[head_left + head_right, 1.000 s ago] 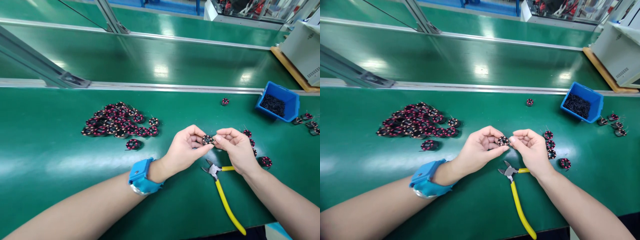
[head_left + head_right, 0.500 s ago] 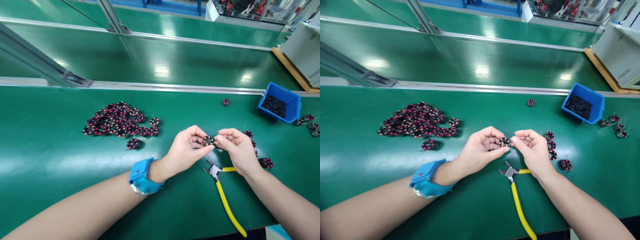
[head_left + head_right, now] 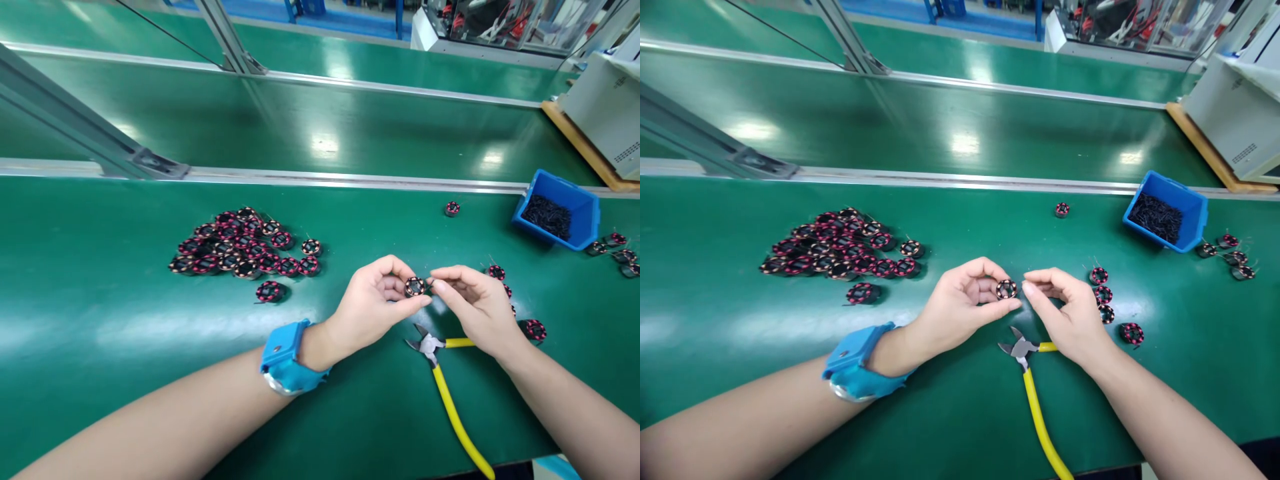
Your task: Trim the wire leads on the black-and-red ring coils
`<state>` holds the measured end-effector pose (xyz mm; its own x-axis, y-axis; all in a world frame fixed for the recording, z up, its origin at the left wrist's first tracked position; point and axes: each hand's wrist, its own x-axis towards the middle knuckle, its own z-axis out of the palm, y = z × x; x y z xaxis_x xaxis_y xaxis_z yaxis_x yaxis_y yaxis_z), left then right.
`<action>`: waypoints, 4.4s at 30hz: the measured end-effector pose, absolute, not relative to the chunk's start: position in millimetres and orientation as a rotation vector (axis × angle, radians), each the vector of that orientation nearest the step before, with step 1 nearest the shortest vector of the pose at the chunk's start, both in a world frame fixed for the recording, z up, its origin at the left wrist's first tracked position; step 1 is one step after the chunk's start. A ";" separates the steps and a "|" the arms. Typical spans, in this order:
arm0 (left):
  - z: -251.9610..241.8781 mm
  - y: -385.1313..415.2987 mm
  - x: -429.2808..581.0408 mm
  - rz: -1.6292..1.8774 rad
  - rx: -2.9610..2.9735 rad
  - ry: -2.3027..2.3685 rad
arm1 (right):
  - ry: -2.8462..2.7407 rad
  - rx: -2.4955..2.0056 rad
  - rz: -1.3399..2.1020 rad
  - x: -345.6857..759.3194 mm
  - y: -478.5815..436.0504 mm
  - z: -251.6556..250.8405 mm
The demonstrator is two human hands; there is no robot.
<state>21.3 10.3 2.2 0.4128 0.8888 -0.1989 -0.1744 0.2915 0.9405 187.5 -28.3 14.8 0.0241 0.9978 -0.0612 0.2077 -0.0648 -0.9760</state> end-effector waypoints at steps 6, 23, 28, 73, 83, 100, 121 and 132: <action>2.5 10.5 20.3 0.796 1.009 0.867 | -1.755 -1.378 0.890 196.8 -27.6 19.5; 3.6 9.7 19.6 0.762 1.015 0.833 | -1.975 -1.298 0.542 190.8 -28.0 21.7; 3.4 9.1 19.1 0.766 1.007 0.790 | -1.931 -1.299 0.655 189.5 -30.2 21.1; 2.1 10.7 16.3 0.720 0.890 0.640 | -1.081 -1.315 1.398 181.4 -27.9 18.2; 6.0 8.1 13.2 0.571 1.026 0.520 | -0.833 -1.265 1.318 196.4 -17.6 21.9; 3.2 10.1 13.4 0.631 0.951 0.511 | -1.124 -1.384 1.424 198.1 -23.6 31.4; -0.3 20.2 9.0 0.596 0.964 0.601 | -1.905 -1.558 0.812 204.1 -74.4 48.6; 4.7 30.5 2.4 0.403 0.979 0.584 | -2.647 -1.645 -0.089 205.3 -127.6 30.2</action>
